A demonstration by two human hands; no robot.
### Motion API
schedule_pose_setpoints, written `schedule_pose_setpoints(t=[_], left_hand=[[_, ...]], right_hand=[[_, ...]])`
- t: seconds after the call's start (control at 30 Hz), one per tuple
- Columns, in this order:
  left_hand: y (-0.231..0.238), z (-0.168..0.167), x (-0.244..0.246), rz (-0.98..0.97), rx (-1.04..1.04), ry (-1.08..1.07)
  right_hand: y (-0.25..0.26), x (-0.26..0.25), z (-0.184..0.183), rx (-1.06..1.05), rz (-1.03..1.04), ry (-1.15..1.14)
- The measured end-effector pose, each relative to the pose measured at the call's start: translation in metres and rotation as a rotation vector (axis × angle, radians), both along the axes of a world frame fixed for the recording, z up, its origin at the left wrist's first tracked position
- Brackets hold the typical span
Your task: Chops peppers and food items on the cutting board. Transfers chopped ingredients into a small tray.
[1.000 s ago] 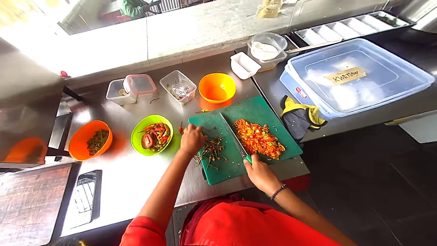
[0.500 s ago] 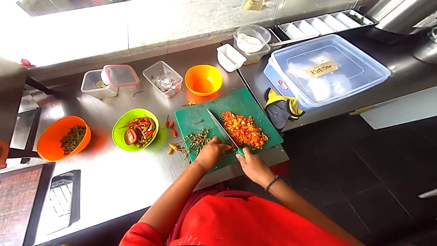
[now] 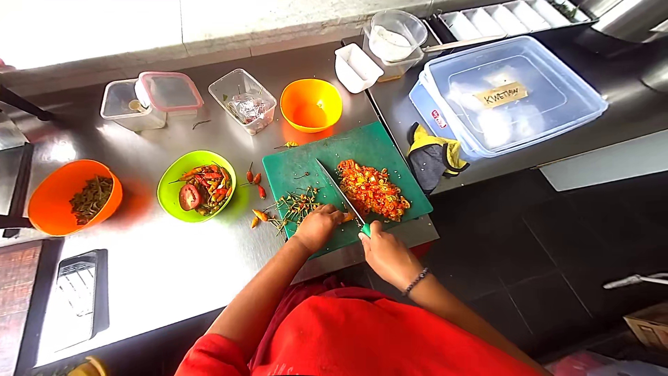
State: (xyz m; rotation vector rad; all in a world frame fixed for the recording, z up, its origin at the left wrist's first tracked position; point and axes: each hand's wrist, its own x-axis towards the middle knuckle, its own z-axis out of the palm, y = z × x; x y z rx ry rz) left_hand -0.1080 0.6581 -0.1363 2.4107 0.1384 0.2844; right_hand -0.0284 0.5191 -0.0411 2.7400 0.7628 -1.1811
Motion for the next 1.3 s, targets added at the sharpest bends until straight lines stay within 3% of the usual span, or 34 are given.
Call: schedule_pose_setpoints(t=[0.1, 0.3, 0.43, 0.63, 0.77, 0.97, 1.3], left_hand=[[0.004, 0.004, 0.004, 0.013, 0.014, -0.011], [0.01, 0.01, 0.005, 0.017, 0.002, 0.001], [0.008, 0.005, 0.004, 0.047, -0.022, -0.036], [0.01, 0.005, 0.004, 0.035, -0.038, -0.012], [0.01, 0.011, 0.008, 0.021, -0.036, 0.036], [0.012, 0.007, 0.007, 0.03, -0.025, 0.003], [0.013, 0.008, 0.007, 0.022, -0.031, 0.001]], right_hand=[[-0.003, 0.003, -0.03, 0.103, -0.01, -0.036], [0.004, 0.014, 0.0, 0.012, 0.042, -0.015], [0.004, 0.007, -0.026, 0.072, 0.005, -0.042], [0.008, 0.014, 0.001, 0.045, 0.003, 0.012], [0.005, 0.007, -0.025, 0.097, -0.033, -0.001], [0.008, 0.017, 0.012, -0.003, 0.032, 0.015], [0.007, 0.008, -0.019, 0.028, 0.008, -0.047]])
